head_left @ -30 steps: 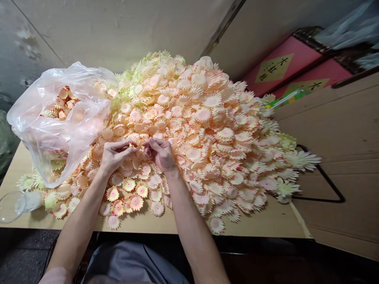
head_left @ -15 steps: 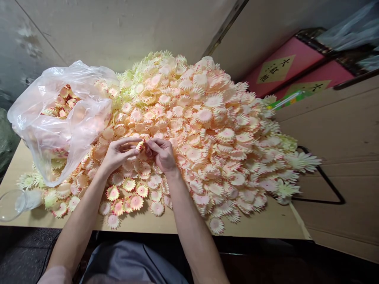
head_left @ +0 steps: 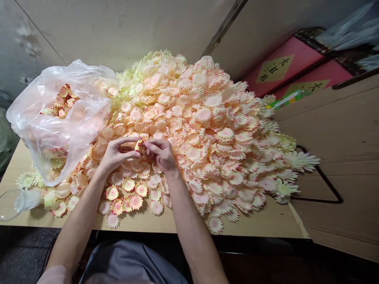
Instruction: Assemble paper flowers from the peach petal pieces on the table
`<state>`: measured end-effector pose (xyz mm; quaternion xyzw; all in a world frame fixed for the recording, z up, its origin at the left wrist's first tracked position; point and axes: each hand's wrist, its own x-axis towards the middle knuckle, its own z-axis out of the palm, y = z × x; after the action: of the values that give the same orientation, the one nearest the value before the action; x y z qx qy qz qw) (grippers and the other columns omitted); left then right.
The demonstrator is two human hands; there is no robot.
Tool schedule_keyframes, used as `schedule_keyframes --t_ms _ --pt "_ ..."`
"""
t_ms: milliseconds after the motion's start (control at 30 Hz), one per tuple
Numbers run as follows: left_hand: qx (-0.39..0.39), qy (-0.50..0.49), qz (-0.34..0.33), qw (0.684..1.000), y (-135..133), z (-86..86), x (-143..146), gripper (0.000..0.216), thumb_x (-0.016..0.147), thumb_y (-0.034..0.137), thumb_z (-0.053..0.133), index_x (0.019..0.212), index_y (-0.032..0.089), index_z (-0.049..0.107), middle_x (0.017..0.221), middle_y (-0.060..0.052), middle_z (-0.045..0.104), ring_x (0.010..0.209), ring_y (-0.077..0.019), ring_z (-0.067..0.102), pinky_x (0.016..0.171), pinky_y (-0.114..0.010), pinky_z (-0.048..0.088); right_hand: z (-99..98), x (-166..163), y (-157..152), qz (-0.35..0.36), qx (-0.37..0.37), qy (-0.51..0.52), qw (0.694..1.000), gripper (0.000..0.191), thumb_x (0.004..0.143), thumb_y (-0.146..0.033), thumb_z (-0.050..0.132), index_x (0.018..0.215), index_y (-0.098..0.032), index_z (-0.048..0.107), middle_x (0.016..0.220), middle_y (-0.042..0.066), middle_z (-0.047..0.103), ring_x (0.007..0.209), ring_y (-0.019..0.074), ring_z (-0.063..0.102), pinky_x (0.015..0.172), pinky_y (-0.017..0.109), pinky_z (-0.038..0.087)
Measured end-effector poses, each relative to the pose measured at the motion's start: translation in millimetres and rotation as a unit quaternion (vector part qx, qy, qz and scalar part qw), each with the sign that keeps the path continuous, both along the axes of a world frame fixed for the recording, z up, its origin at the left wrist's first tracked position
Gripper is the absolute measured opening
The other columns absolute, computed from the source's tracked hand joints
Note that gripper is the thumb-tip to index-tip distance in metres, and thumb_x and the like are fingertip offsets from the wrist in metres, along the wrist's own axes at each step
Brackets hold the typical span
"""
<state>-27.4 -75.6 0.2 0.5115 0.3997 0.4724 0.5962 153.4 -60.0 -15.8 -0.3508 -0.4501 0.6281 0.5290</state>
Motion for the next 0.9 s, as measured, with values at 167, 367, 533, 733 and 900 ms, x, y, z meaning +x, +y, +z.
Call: schedule_keyframes --t_ms 167,367,533,733,900 --pt "0.028 0.010 0.029 0.999 -1.0 4.1 3.8 0.050 0.062 0.032 0.088 0.105 0.015 0.071 0.092 -0.006 0.074 0.081 -0.0174 0.071 0.074 -0.025 0.057 2.4 0.3 -1.3 0.008 0.010 -0.024 1.000 0.023 0.070 -0.043 0.077 0.070 -0.020 0.075 0.050 -0.004 0.053 0.047 0.0070 0.042 0.048 0.024 0.033" --pt "0.042 0.047 0.043 0.997 -2.2 3.6 5.2 0.043 0.065 0.037 0.085 0.099 0.013 0.075 0.091 -0.008 0.075 0.078 -0.0189 0.071 0.071 -0.026 0.057 2.4 0.4 -1.7 0.028 0.011 -0.035 0.999 0.022 0.070 -0.041 0.077 0.074 -0.020 0.078 0.052 -0.003 0.055 0.050 0.0088 0.043 0.050 0.025 0.034" --pt "0.106 0.086 0.080 0.987 -1.0 1.2 4.1 0.032 0.066 0.039 0.084 0.084 0.013 0.079 0.087 -0.009 0.076 0.078 -0.0196 0.070 0.072 -0.026 0.057 2.3 -0.5 -1.6 0.028 0.006 -0.031 0.999 0.021 0.069 -0.040 0.078 0.070 -0.019 0.077 0.053 -0.002 0.057 0.050 0.0086 0.043 0.050 0.025 0.032" --pt "0.071 0.032 0.050 0.996 0.7 0.1 3.8 0.059 0.059 0.036 0.090 0.114 0.019 0.074 0.100 -0.008 0.072 0.085 -0.0175 0.069 0.075 -0.025 0.058 0.1 -1.0 -1.1 0.012 0.006 -0.030 0.999 0.020 0.070 -0.040 0.078 0.072 -0.020 0.077 0.052 -0.004 0.056 0.048 0.0076 0.042 0.050 0.024 0.034" --pt "0.086 0.034 0.000 0.996 0.4 3.3 1.7 0.047 0.074 0.041 0.079 0.116 0.022 0.073 0.120 -0.012 0.065 0.099 -0.0203 0.066 0.079 -0.026 0.058 -0.1 -1.9 -1.3 -0.001 -0.013 -0.026 1.000 0.021 0.069 -0.040 0.078 0.073 -0.019 0.076 0.053 -0.004 0.055 0.047 0.0073 0.039 0.048 0.024 0.034"
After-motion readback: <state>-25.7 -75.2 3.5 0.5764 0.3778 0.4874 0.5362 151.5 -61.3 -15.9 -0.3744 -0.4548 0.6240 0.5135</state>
